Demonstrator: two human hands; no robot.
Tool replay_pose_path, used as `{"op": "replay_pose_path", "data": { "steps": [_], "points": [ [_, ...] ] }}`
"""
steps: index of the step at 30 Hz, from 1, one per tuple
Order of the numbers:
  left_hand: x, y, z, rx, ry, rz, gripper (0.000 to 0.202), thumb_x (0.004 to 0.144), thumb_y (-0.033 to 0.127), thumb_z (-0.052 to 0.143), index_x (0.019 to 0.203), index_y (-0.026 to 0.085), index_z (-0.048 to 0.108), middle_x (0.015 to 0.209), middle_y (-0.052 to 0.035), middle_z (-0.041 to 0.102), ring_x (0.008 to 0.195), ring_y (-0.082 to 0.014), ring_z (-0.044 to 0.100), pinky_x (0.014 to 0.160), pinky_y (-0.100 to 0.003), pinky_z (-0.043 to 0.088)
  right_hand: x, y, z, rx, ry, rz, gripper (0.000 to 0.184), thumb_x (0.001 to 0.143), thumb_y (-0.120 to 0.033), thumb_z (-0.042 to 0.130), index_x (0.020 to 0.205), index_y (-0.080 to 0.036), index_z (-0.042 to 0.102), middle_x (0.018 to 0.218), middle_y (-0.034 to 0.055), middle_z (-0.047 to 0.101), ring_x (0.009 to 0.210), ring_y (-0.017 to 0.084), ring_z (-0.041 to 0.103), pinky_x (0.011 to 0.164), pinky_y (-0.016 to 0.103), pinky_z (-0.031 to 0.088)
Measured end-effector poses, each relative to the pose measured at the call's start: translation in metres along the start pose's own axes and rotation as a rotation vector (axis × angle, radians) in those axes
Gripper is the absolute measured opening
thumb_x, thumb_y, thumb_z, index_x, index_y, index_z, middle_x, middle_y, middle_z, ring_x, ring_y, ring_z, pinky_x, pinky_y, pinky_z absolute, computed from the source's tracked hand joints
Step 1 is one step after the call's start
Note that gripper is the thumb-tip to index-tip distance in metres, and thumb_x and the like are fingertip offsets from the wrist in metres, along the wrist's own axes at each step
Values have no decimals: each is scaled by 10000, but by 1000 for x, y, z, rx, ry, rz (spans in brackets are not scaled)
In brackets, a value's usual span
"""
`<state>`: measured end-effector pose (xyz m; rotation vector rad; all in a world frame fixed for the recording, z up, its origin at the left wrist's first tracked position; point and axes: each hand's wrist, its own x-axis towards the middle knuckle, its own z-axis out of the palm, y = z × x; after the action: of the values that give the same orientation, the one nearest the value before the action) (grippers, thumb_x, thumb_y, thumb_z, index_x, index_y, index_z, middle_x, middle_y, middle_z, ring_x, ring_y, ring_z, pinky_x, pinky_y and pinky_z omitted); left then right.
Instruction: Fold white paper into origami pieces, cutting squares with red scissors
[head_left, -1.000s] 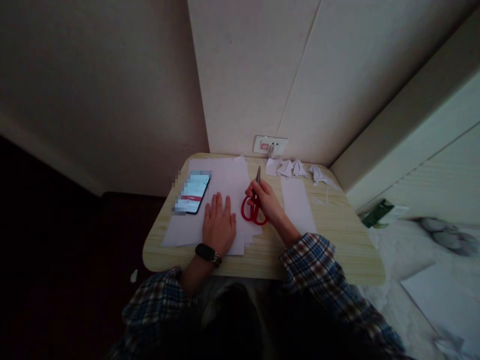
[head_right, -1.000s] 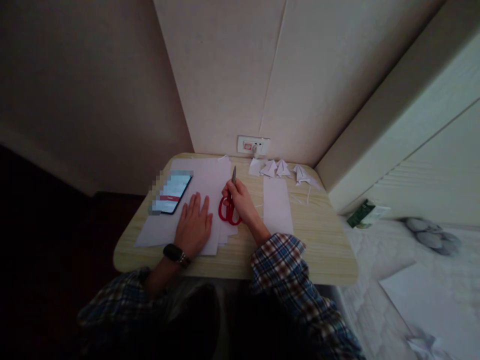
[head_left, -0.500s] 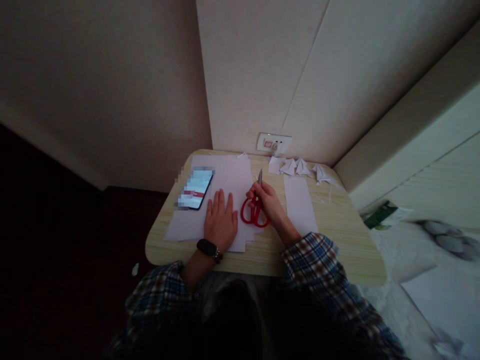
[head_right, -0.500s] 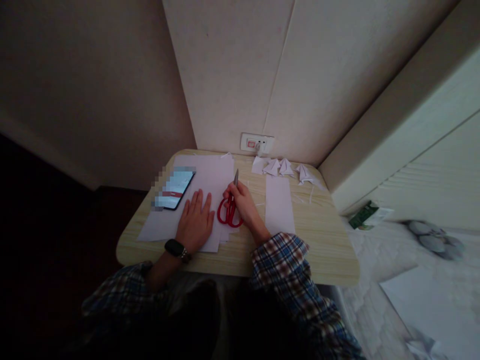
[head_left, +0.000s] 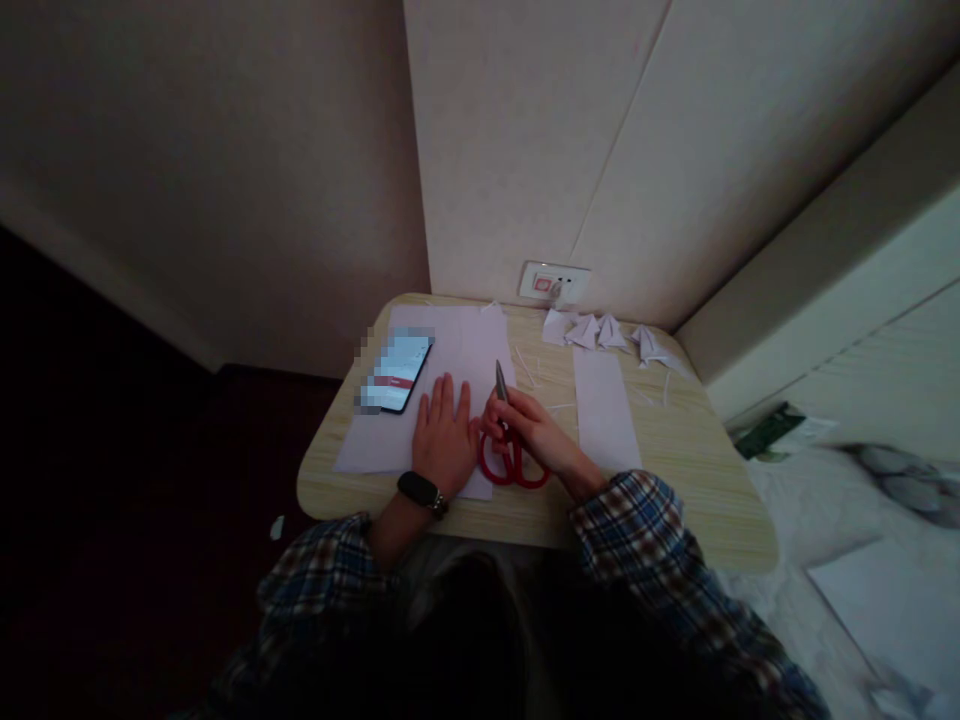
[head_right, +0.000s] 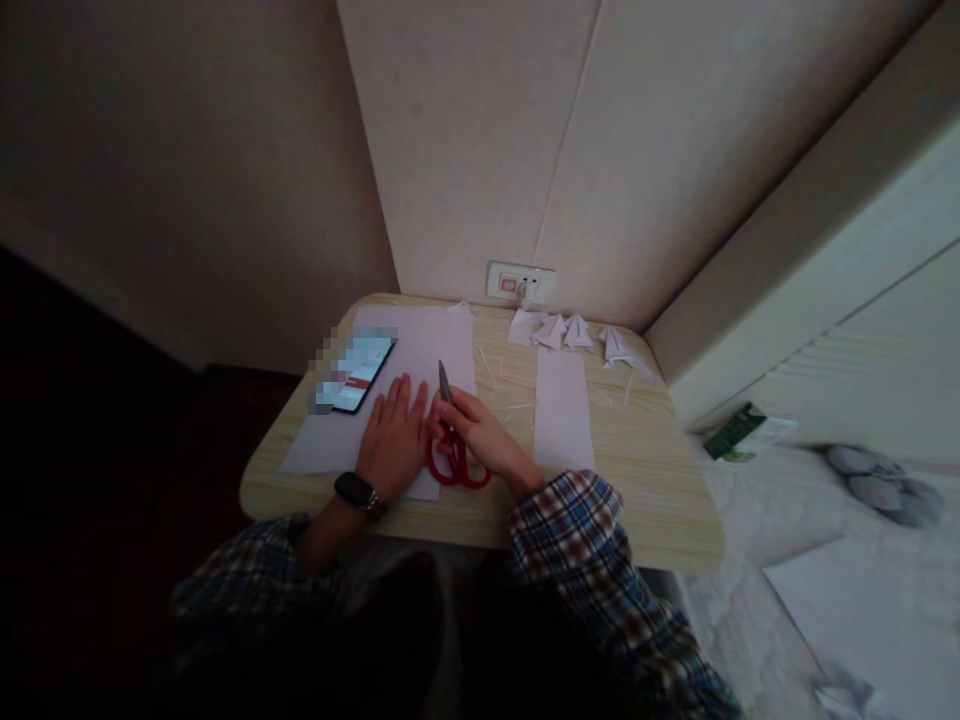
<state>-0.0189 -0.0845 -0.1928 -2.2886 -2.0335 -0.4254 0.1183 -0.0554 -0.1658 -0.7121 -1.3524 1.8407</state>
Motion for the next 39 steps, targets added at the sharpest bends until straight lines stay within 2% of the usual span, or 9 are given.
{"op": "replay_pose_path", "data": {
  "steps": [5,12,15,19,22,25,31,35,39],
  "points": [
    [0,0,0,0,0,-1,503,935,248,380,1399,55,388,1497,-228,313,1405,-305,256,1127,-476,247,-7,2,3,28,-41,5,334,812,-480,609,711,-204,448,613,-62,458,488,72,410,428,188,348],
    [-2,-1,-1,-5,-2,14,506,929,231,372,1399,46,387,1497,-232,308,1406,-306,253,1127,-478,247,-25,1,16,13,-131,55,340,790,-493,614,685,-196,486,589,-34,475,480,97,425,420,229,391],
    [-1,-1,0,-6,10,4,507,929,239,374,1401,54,387,1497,-225,312,1405,-301,261,1127,-480,249,-18,-13,11,6,-1,-48,355,788,-526,589,690,-220,440,581,-49,414,508,103,401,421,214,368],
    [-1,-1,2,-6,31,-3,504,933,247,367,1402,63,391,1499,-222,313,1405,-302,264,1128,-482,247,18,-30,-6,-80,219,-216,330,808,-506,570,708,-227,425,613,-54,414,539,99,398,459,206,358],
    [-1,0,2,-7,39,-4,501,934,236,362,1399,54,394,1496,-228,316,1405,-305,263,1131,-483,237,42,-26,-11,-201,285,-253,303,823,-459,569,684,-220,444,599,-53,453,499,90,404,444,211,324],
    [-2,0,2,-11,41,1,498,934,234,359,1399,59,394,1496,-222,322,1406,-298,262,1132,-483,235,48,-15,-9,-287,343,-288,273,853,-408,547,681,-217,457,604,-51,461,518,90,407,468,209,324],
    [0,-1,3,-18,43,2,499,926,233,367,1394,62,399,1496,-213,330,1406,-295,261,1128,-488,243,29,-9,-7,-337,290,-260,302,863,-460,505,692,-218,445,575,-58,463,470,87,423,448,220,342],
    [0,-1,3,-19,41,6,501,927,234,367,1396,61,398,1495,-220,328,1404,-299,268,1126,-487,248,34,-14,-13,-315,332,-275,312,869,-474,491,699,-223,414,595,-60,461,480,77,438,450,208,335],
    [-1,-2,3,-21,36,8,503,929,228,365,1399,53,393,1496,-232,318,1403,-312,264,1128,-487,239,32,-15,-12,-293,257,-221,323,840,-490,513,690,-222,414,558,-70,455,433,73,429,417,207,340]
  ]
}}
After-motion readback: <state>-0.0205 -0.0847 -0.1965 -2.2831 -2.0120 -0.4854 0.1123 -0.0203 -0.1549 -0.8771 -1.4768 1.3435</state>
